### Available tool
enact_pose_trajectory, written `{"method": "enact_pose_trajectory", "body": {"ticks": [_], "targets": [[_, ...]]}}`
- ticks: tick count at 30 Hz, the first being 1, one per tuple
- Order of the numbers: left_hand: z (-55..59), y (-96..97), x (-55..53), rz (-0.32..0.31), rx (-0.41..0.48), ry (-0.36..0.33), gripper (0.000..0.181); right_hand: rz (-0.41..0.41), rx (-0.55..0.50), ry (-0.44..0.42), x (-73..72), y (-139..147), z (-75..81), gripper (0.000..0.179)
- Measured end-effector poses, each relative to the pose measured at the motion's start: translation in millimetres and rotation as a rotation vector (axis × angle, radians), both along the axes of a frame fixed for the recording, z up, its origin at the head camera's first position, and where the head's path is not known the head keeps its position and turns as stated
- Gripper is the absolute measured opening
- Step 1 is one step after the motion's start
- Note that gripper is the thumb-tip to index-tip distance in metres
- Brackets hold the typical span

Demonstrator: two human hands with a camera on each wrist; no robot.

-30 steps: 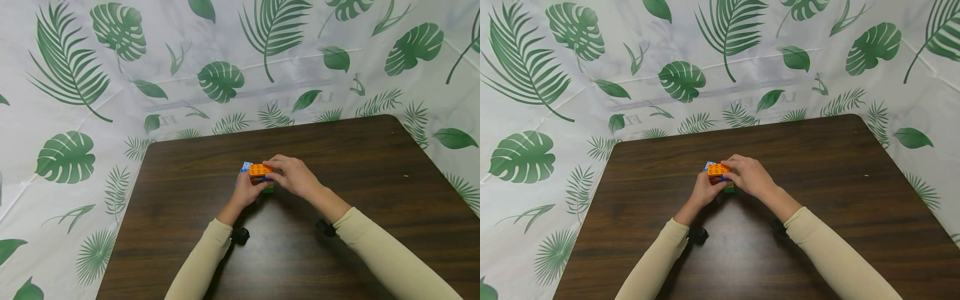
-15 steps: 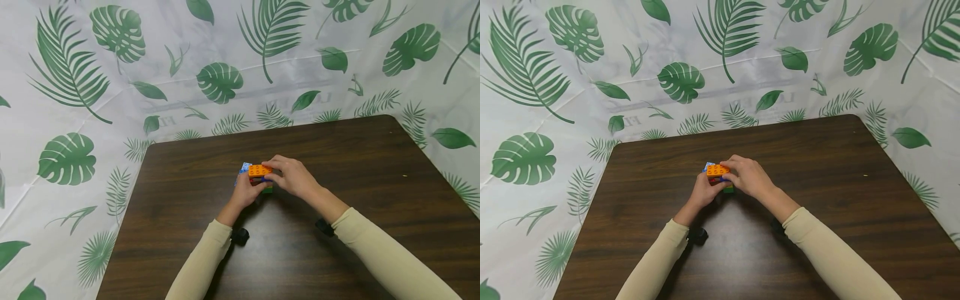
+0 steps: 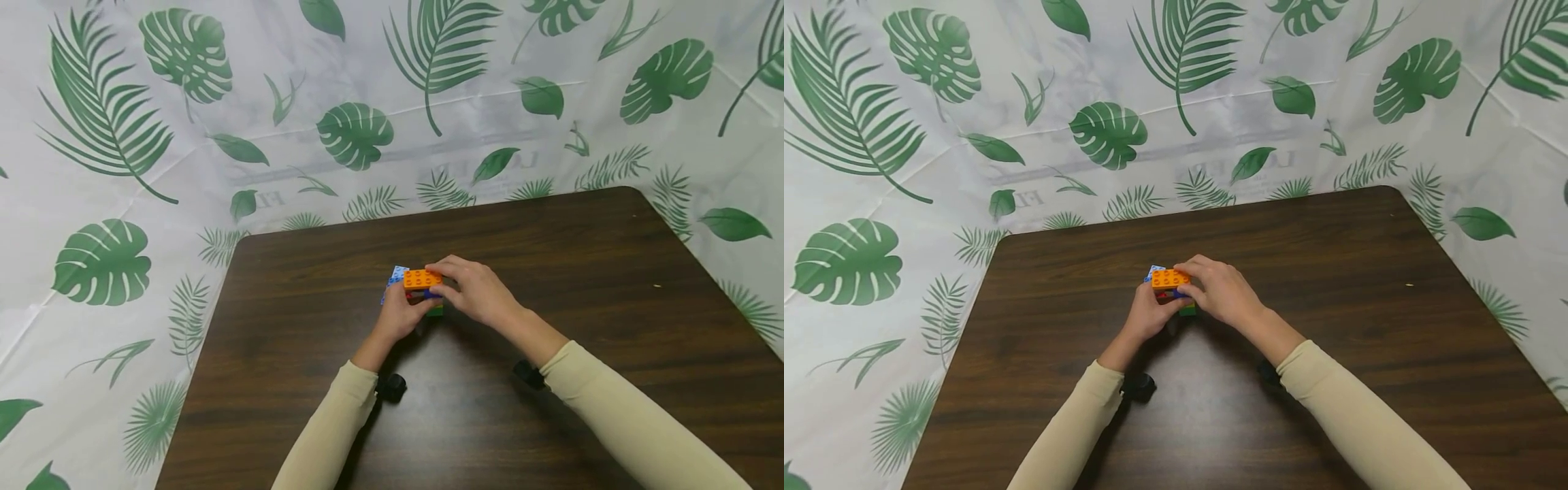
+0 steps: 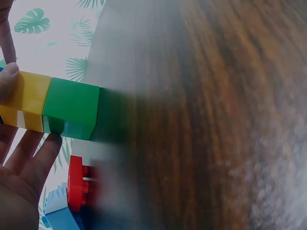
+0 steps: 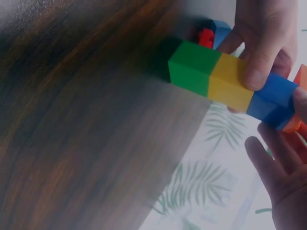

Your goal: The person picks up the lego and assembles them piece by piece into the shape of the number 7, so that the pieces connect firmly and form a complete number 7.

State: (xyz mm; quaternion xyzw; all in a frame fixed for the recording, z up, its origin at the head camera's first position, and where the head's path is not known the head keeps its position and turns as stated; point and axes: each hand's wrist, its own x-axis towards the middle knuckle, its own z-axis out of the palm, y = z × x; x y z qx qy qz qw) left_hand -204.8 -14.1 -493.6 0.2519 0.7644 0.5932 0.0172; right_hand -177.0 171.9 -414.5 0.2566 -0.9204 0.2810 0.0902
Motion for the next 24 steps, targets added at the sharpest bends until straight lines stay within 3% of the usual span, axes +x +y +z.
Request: {"method": "enact_pose_trajectory", "body": {"ticks": [14, 20, 24], "targets": [[7.6, -4.0, -1.1, 0.017, -0.124, 0.024, 0.04, 0.023, 0.041, -0.08, -0.9, -0.2, 0.6, 0.053], [8.0, -12.0, 2.5, 0.046, -0.104, -0.025, 0.046, 0.008, 0.111, -0.173, -0.1, 4.0, -1.0, 0.069], [11.4, -26.6, 6.4, 0.074, -0.056, -0.061, 0.052, -0.022, 0.119, -0.16, 3.0, 8.0, 0.9, 0.077]]}}
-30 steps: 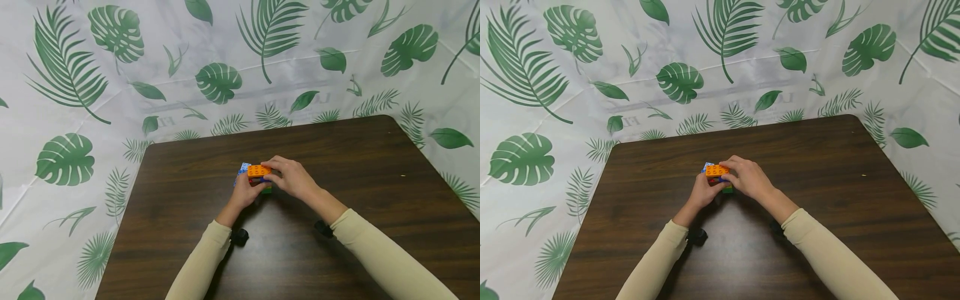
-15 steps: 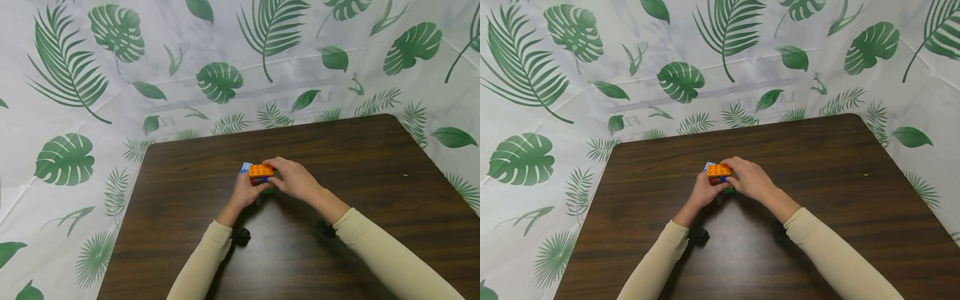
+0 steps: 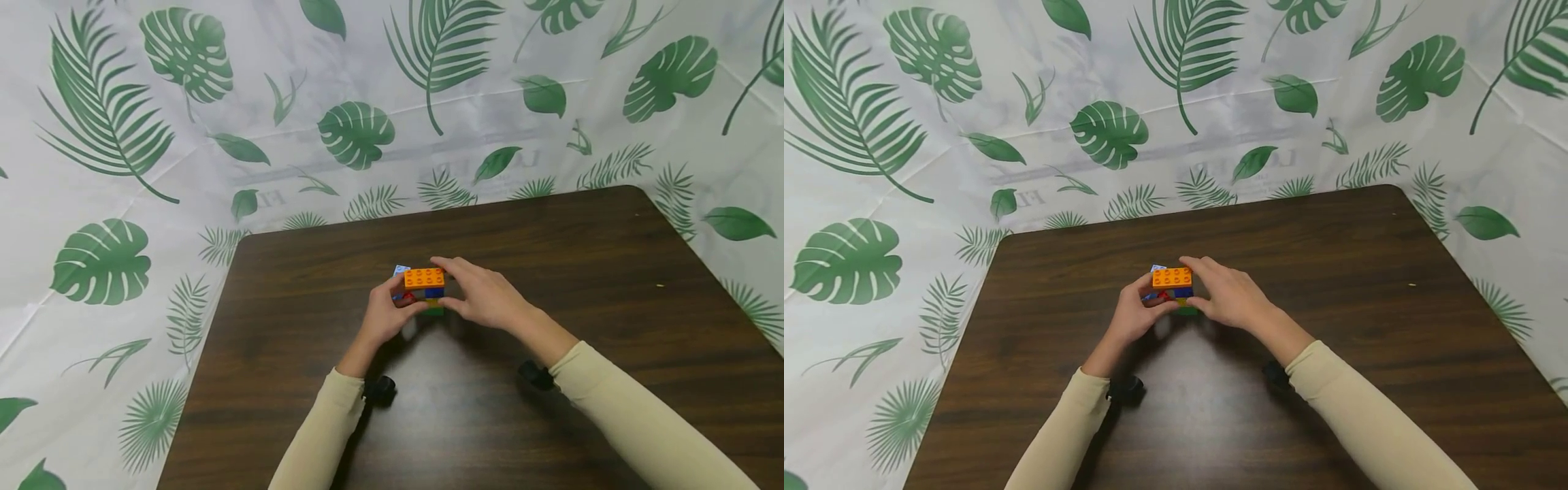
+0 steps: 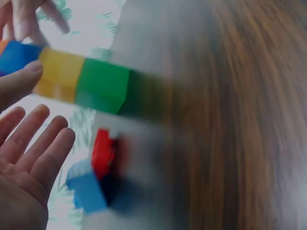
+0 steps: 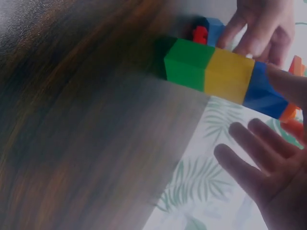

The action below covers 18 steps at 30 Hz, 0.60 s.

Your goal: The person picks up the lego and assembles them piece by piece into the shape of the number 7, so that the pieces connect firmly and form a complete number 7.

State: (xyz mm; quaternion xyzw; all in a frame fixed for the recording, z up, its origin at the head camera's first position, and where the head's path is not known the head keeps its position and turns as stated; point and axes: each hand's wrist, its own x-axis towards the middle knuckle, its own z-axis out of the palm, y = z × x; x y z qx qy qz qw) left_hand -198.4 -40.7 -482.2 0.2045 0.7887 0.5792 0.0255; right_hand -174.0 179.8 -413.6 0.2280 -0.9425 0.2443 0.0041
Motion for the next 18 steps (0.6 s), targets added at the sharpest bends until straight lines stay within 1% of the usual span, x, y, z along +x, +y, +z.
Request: {"method": "enact_pose_trajectory", "body": {"ticks": [3, 6, 8, 9, 11, 12, 13, 15, 16, 18], "targets": [[1.8, -20.0, 2.3, 0.028, 0.041, -0.008, 0.053, -0.035, -0.028, 0.07, 3.3, 0.4, 0.6, 0.071], [2.5, -42.5, 3.6, 0.07, 0.065, 0.026, 0.048, -0.054, -0.099, 0.205, 8.8, -1.1, -0.3, 0.052], [3.1, -55.4, 4.2, 0.117, 0.062, 0.055, 0.043, -0.023, -0.143, 0.308, 13.2, -4.8, -2.6, 0.036], [3.0, -60.7, 4.3, 0.147, 0.046, 0.065, 0.04, 0.009, -0.154, 0.347, 16.0, -8.0, -4.1, 0.029], [2.0, -68.6, 4.2, 0.202, 0.009, 0.069, 0.036, 0.091, -0.13, 0.383, 21.6, -17.3, -9.4, 0.018], [1.1, -70.9, 4.2, 0.226, -0.016, 0.058, 0.035, 0.137, -0.095, 0.379, 24.8, -23.1, -13.0, 0.016], [-0.2, -72.2, 4.0, 0.245, -0.037, 0.04, 0.034, 0.178, -0.055, 0.354, 28.1, -29.3, -17.5, 0.014], [-3.8, -72.1, 3.2, 0.277, -0.1, -0.003, 0.035, 0.237, 0.045, 0.279, 34.7, -42.8, -26.9, 0.019], [-5.6, -70.9, 2.9, 0.286, -0.127, -0.022, 0.036, 0.249, 0.099, 0.24, 37.5, -49.4, -32.0, 0.025], [-9.0, -66.6, 2.1, 0.3, -0.19, -0.049, 0.039, 0.241, 0.194, 0.167, 41.2, -61.7, -41.8, 0.038]]}}
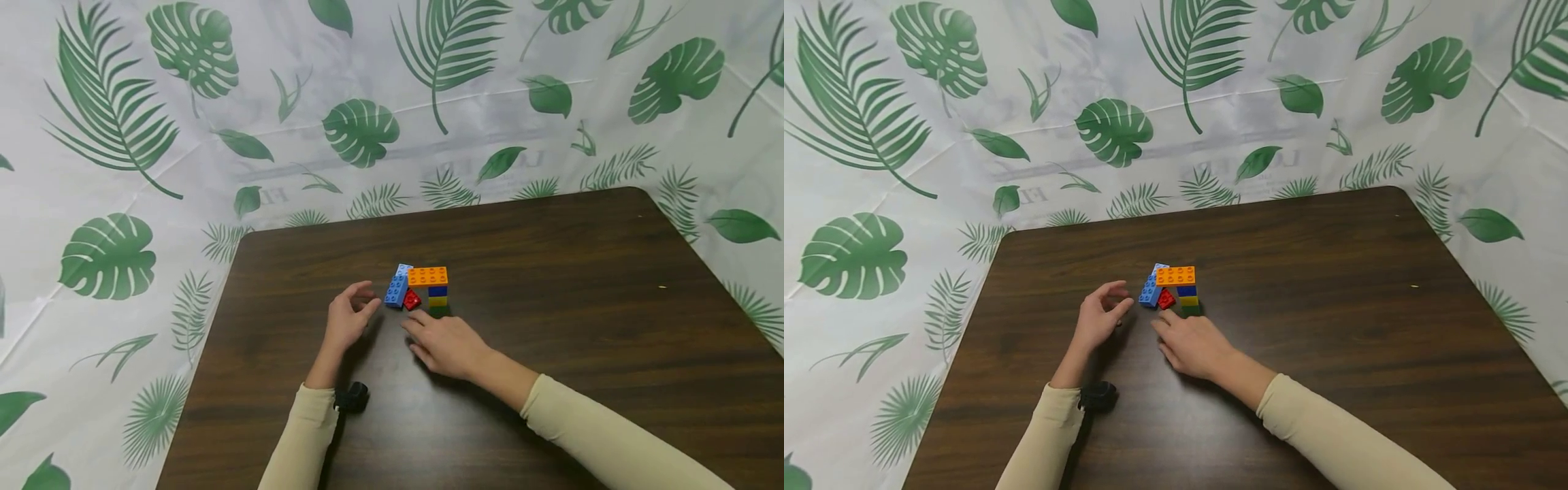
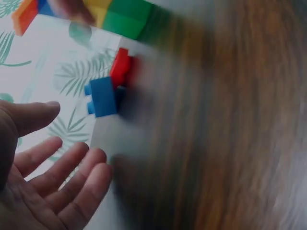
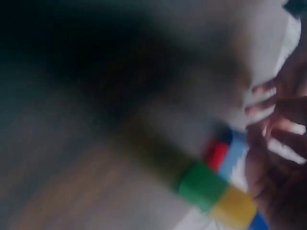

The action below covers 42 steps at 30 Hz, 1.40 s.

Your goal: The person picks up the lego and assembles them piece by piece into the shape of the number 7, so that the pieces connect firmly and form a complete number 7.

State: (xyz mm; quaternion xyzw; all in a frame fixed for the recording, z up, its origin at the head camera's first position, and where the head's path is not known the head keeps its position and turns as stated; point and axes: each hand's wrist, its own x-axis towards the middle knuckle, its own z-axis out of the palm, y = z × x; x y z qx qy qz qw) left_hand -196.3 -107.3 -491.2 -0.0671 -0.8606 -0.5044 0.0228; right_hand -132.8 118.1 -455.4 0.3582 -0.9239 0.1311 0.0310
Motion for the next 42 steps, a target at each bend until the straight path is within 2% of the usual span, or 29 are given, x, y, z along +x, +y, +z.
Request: {"method": "enact_pose_trajectory", "body": {"ticks": [4, 7, 9, 13, 16, 18, 21, 25, 27, 30, 32, 34, 38, 40, 42], "targets": [[-2.4, 12.1, -2.2, 0.013, -0.111, -0.013, 0.045, -0.116, 0.117, -0.055, 0.3, -18.5, -13.9, 0.056], [-1.8, 21.0, -2.8, 0.011, -0.194, -0.025, 0.048, -0.199, 0.16, -0.091, -1.7, -26.4, -20.3, 0.064], [-1.1, 26.1, -2.6, 0.018, -0.256, -0.039, 0.05, -0.228, 0.188, -0.116, -3.0, -29.2, -22.3, 0.067], [-0.4, 33.1, -2.9, 0.052, -0.351, -0.062, 0.053, -0.215, 0.211, -0.106, -5.1, -30.2, -23.3, 0.066], [0.0, 36.1, -3.7, 0.076, -0.384, -0.075, 0.049, -0.164, 0.184, -0.069, -4.7, -27.7, -22.5, 0.057], [-0.2, 36.3, -4.3, 0.078, -0.396, -0.078, 0.044, -0.121, 0.144, -0.074, -3.5, -25.3, -21.5, 0.05], [-0.2, 34.2, -3.8, 0.042, -0.381, -0.08, 0.039, -0.064, 0.084, -0.109, -1.5, -21.7, -20.3, 0.042], [-1.2, 29.7, -3.7, -0.044, -0.28, -0.069, 0.04, -0.009, 0.004, -0.131, -0.4, -16.6, -19.6, 0.036], [-2.3, 27.7, -4.2, -0.079, -0.225, -0.067, 0.042, 0.016, -0.042, -0.113, -0.6, -14.2, -20.1, 0.032], [-2.4, 24.4, -5.0, -0.109, -0.163, -0.066, 0.042, 0.023, -0.108, -0.039, -2.0, -13.4, -20.3, 0.028], [-2.8, 21.9, -4.9, -0.112, -0.127, -0.049, 0.037, -0.01, -0.126, 0.006, -2.4, -14.8, -20.1, 0.03], [-3.6, 18.5, -3.9, -0.089, -0.104, -0.013, 0.027, -0.068, -0.113, 0.014, -3.2, -17.8, -19.1, 0.037], [-1.7, 12.3, 3.8, -0.056, -0.104, 0.027, 0.008, -0.181, -0.005, -0.066, -6.2, -24.2, -18.1, 0.055], [0.6, 10.4, 10.0, -0.094, -0.155, 0.006, 0.01, -0.218, 0.046, -0.11, -7.4, -26.0, -18.8, 0.059], [2.8, 9.8, 16.1, -0.155, -0.237, -0.027, 0.014, -0.239, 0.076, -0.12, -8.4, -26.7, -19.6, 0.057]]}}
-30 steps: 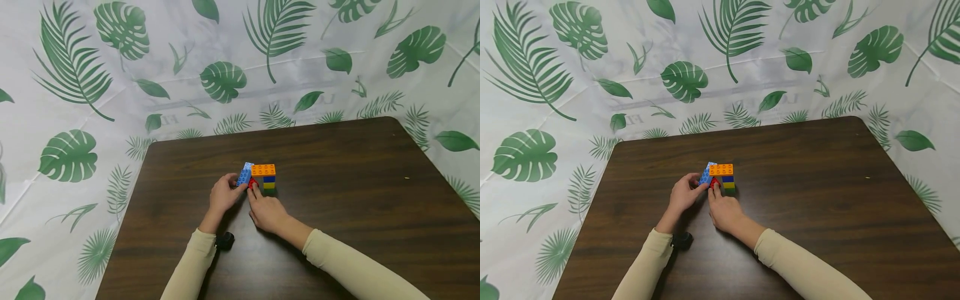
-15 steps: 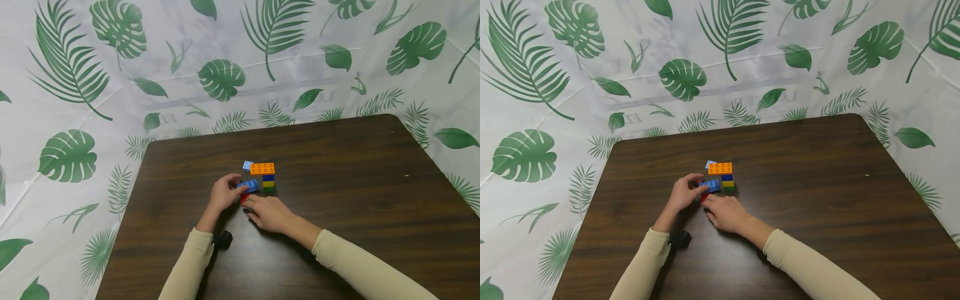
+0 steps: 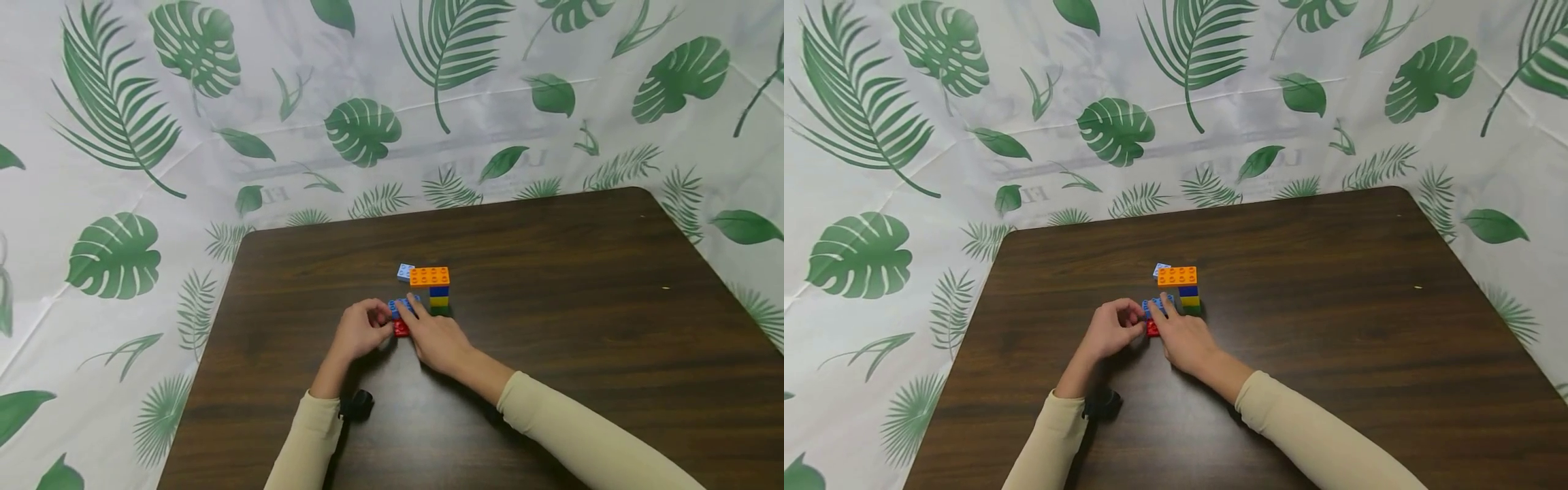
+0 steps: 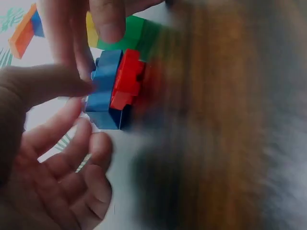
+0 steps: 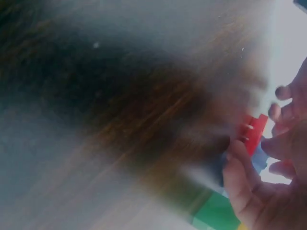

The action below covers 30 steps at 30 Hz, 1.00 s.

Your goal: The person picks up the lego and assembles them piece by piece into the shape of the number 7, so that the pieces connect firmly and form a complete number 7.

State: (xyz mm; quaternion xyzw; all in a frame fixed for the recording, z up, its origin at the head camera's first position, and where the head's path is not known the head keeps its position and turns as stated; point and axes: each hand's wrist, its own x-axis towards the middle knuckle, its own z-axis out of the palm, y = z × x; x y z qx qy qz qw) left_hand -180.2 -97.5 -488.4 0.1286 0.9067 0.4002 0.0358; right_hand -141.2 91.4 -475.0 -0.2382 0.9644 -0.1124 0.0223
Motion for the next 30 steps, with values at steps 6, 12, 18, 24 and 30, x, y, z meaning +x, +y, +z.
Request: {"method": "enact_pose_trajectory", "body": {"ticks": [6, 12, 18, 24, 30], "targets": [[0.9, 2.7, 9.1, -0.059, -0.192, -0.003, 0.03, -0.001, -0.015, 0.08, -1.7, 1.5, -2.2, 0.038], [0.4, 3.1, 11.9, -0.113, -0.255, 0.045, 0.032, 0.01, -0.058, 0.112, -1.2, 4.5, -3.3, 0.03], [-3.3, 6.9, 17.5, -0.182, -0.238, 0.107, 0.039, 0.007, -0.084, 0.138, 0.3, 7.4, -5.2, 0.023], [-5.7, 11.8, 21.4, -0.16, -0.274, 0.148, 0.037, 0.005, -0.077, 0.133, -0.2, 8.1, -4.2, 0.023], [-4.3, 12.5, 23.1, -0.218, -0.346, 0.22, 0.03, -0.012, -0.04, 0.091, -1.0, 8.8, -2.6, 0.022]]}}
